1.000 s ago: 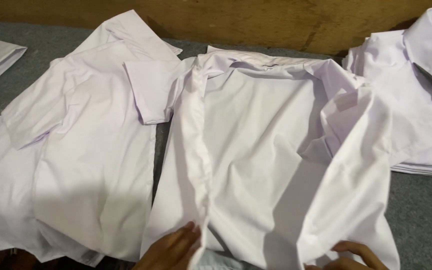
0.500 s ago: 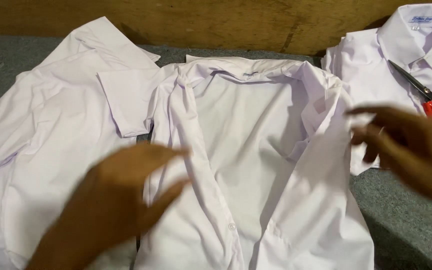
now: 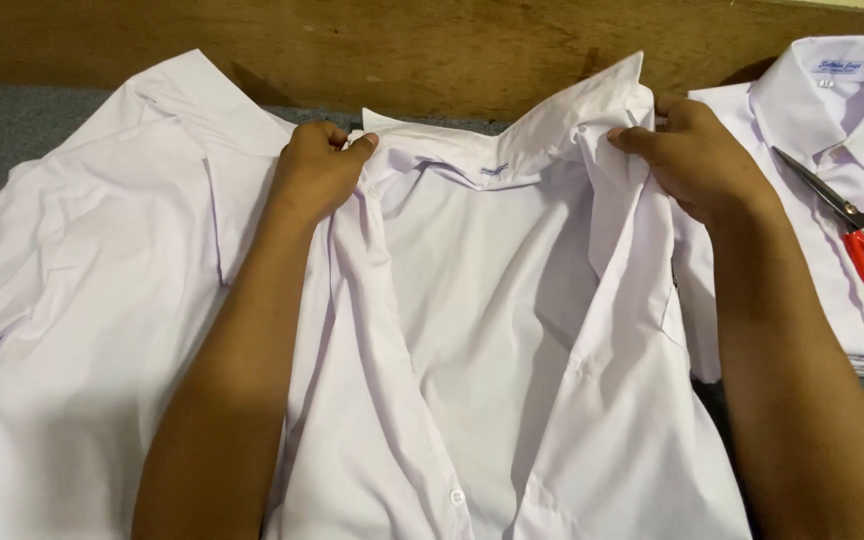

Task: Inspecting a white school shirt and using scissors to trim loose threads from the collar and seams.

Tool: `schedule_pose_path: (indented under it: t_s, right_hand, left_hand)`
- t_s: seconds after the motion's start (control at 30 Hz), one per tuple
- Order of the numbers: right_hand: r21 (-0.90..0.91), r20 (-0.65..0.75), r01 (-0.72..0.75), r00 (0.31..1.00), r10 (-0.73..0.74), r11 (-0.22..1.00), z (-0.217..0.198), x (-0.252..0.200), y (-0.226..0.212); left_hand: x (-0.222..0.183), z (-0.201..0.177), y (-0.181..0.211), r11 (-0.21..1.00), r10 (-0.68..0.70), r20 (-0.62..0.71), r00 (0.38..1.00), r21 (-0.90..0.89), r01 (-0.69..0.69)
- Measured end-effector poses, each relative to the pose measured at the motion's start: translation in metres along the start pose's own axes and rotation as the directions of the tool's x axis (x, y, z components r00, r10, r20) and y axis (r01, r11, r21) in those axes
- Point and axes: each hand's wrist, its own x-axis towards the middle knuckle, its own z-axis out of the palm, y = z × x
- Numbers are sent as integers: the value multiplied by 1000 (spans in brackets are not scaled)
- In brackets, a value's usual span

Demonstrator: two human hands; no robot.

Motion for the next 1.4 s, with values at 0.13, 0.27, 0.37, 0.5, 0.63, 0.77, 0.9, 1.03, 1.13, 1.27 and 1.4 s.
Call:
schedule_pose_path:
  t_s: [0.13, 0.27, 0.37, 0.5, 0.63, 0.77, 0.9, 1.03, 1.13, 1.27, 1.4]
  right_hand:
    - [349, -51, 128, 992, -118, 928, 9, -3, -14]
    - [271, -177, 284, 954, -242, 920, 12, 0, -10]
    - [-3, -284, 428, 866, -411, 904, 4, 6, -2]
    - [-134, -318, 531, 776, -544, 837, 2, -4, -9]
    - [-87, -385, 580, 730, -564, 810, 11, -5, -10]
    - [-5, -408, 501, 789, -459, 865, 24, -5, -15]
    - [134, -371, 414, 863, -342, 900, 35, -10, -20]
    - [148, -263, 472, 866, -426, 869, 46, -10, -17]
    - [132, -221, 423, 894, -389, 897, 57, -21, -21]
    - [10, -202, 393, 902, -383, 920, 74, -5, -2]
    - [8, -233, 388, 897, -375, 922, 79, 1, 4]
  left_hand:
    - [10, 16, -13, 887, 229, -257, 939, -342, -310]
    - [3, 19, -15, 776, 447, -476, 757, -214, -593]
    - [1, 17, -13, 809, 503, -524, 687, 6, -588]
    - [-2, 10, -8, 848, 469, -482, 740, 13, -530]
    - [6, 17, -9, 933, 359, -254, 898, 89, -348]
    - [16, 29, -13, 943, 329, -201, 923, 113, -312]
    - [4, 23, -6, 948, 282, -169, 944, 201, -247]
    - [-17, 9, 3, 961, 244, 8, 970, 130, -243]
    - [-16, 10, 0, 963, 253, 35, 967, 87, -256]
    - [-12, 18, -6, 932, 359, -93, 929, -28, -362]
    - [-1, 28, -9, 854, 476, -259, 840, -91, -512]
